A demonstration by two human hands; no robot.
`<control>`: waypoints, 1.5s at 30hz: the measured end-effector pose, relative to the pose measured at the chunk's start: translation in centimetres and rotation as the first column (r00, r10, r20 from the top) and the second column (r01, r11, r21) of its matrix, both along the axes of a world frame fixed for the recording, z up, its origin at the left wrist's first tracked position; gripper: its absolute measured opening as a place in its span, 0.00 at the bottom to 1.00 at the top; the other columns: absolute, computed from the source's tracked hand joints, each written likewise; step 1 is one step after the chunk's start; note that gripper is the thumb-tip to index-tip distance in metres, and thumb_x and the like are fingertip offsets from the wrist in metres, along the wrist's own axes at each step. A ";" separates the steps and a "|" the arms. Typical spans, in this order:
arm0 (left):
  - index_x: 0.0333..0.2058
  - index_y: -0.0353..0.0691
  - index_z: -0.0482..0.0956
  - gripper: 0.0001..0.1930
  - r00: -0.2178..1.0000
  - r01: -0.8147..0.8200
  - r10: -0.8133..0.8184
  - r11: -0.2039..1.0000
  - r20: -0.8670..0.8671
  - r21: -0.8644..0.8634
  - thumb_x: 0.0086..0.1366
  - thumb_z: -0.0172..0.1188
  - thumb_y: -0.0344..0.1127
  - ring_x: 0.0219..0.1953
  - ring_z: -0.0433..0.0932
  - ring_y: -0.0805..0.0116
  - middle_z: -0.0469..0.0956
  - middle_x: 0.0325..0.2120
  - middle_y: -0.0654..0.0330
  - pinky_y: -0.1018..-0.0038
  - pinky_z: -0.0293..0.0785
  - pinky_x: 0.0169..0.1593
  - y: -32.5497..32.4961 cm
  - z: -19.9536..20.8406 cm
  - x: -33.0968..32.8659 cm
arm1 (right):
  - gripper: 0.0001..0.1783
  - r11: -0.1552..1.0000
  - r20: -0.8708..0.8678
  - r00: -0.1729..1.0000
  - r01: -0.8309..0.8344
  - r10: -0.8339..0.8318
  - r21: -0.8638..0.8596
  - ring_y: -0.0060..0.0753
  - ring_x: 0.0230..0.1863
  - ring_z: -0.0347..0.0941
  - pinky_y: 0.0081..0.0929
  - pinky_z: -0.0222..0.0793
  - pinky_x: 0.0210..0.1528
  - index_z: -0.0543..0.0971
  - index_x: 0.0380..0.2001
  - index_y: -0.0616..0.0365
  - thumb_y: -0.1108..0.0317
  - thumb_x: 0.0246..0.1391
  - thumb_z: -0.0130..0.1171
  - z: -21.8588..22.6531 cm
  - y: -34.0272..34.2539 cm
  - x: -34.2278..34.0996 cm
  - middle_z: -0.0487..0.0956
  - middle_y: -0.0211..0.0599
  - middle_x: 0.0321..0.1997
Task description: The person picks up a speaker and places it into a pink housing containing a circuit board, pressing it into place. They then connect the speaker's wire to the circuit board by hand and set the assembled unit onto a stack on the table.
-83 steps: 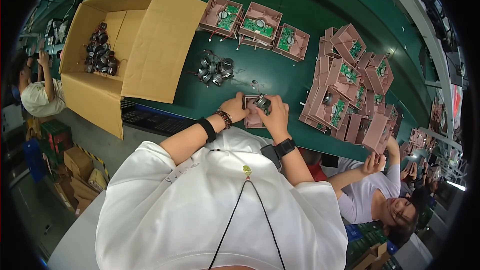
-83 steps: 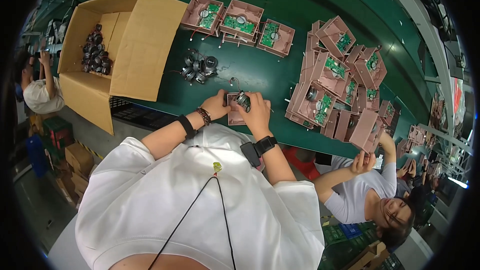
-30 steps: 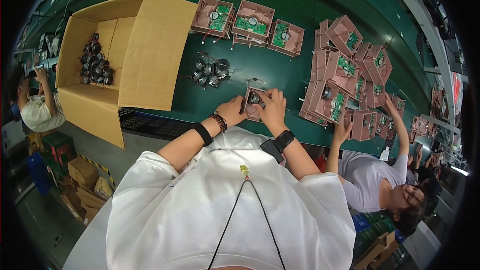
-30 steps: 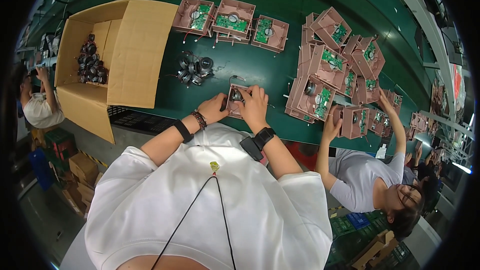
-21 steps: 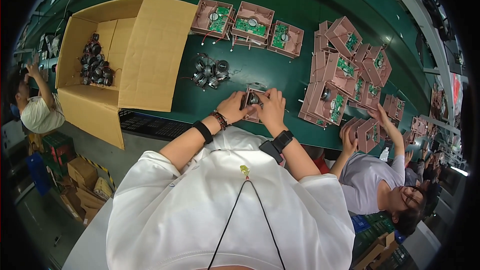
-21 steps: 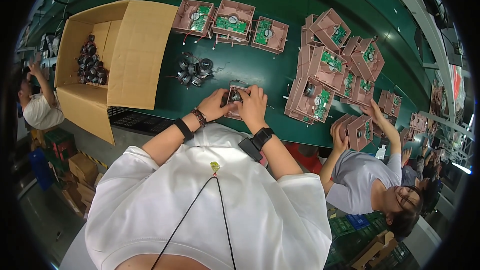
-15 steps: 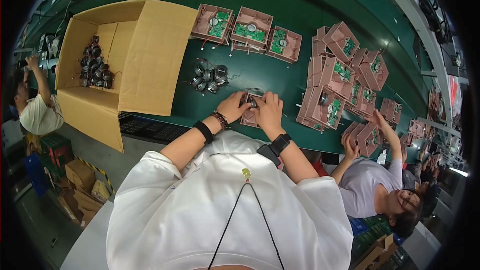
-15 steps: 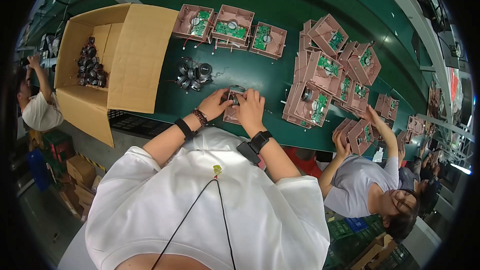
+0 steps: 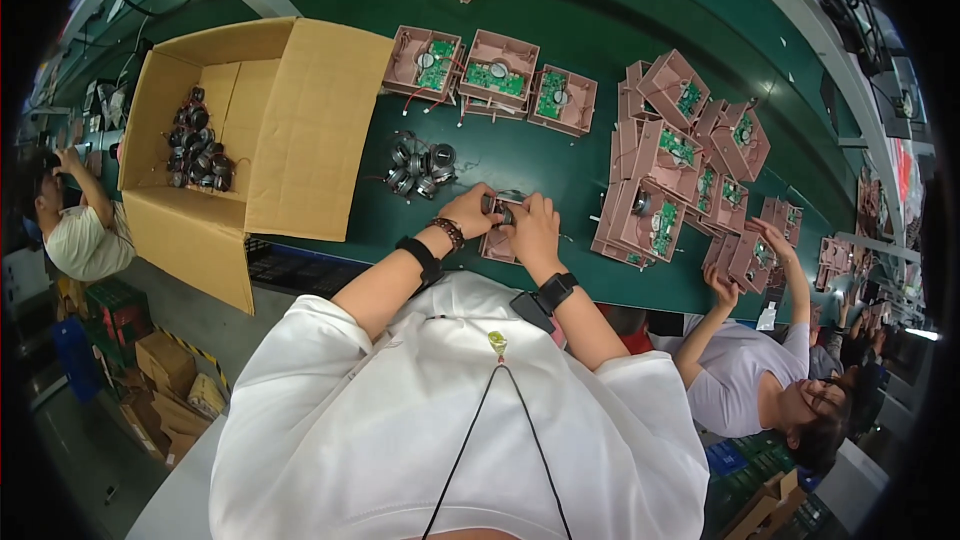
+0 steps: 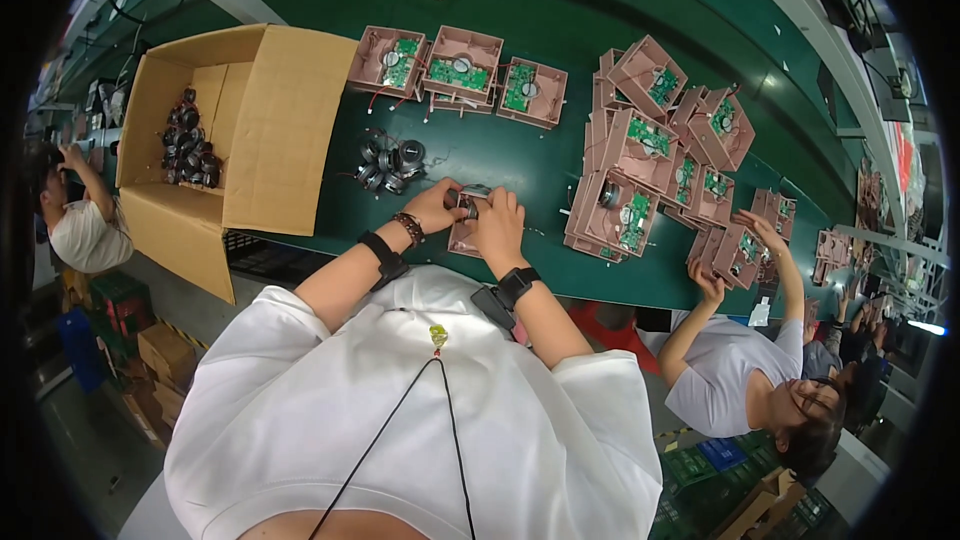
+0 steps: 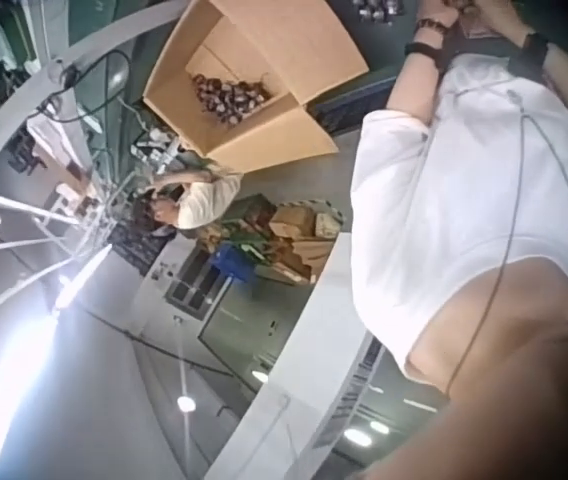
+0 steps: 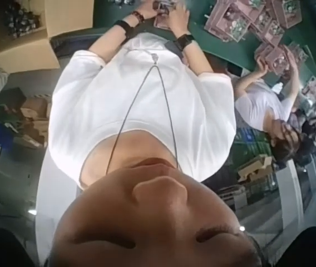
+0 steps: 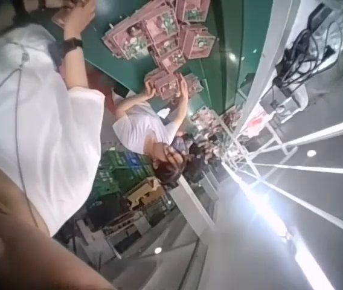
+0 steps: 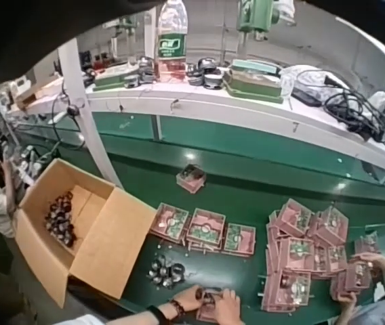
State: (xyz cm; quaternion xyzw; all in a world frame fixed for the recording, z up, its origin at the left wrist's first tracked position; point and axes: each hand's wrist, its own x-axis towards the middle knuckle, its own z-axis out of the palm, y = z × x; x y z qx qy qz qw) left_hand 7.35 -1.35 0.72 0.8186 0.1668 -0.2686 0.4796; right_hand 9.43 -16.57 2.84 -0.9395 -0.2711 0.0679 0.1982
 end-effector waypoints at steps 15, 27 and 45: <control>0.31 0.44 0.76 0.08 0.886 0.175 -0.252 0.959 0.389 0.224 0.54 0.57 0.38 0.36 0.75 0.60 0.78 0.28 0.61 0.67 0.70 0.38 -1.5 1.9 3.8 | 0.11 0.956 0.107 0.983 0.116 -0.149 0.270 0.38 0.32 0.71 0.30 0.59 0.37 0.72 0.34 0.54 0.72 0.44 0.57 -0.3 -2.1 1.6 0.73 0.33 0.31; 0.32 0.37 0.74 0.06 0.917 -0.079 0.199 0.940 0.345 -0.332 0.56 0.56 0.31 0.32 0.76 0.70 0.77 0.26 0.62 0.74 0.70 0.37 -0.8 1.5 1.4 | 0.08 0.913 0.054 0.995 0.050 -0.079 0.404 0.32 0.27 0.71 0.28 0.58 0.37 0.74 0.31 0.54 0.73 0.43 0.58 0.8 -1.1 1.2 0.74 0.30 0.27; 0.26 0.46 0.73 0.07 0.526 0.102 -0.427 0.890 0.736 0.444 0.47 0.60 0.33 0.35 0.71 0.68 0.75 0.25 0.69 0.70 0.60 0.44 -2.2 3.5 0.1 | 0.07 0.997 0.024 1.000 -0.008 0.006 0.073 0.37 0.30 0.71 0.33 0.54 0.37 0.73 0.24 0.54 0.69 0.39 0.60 1.1 -2.3 1.2 0.74 0.31 0.25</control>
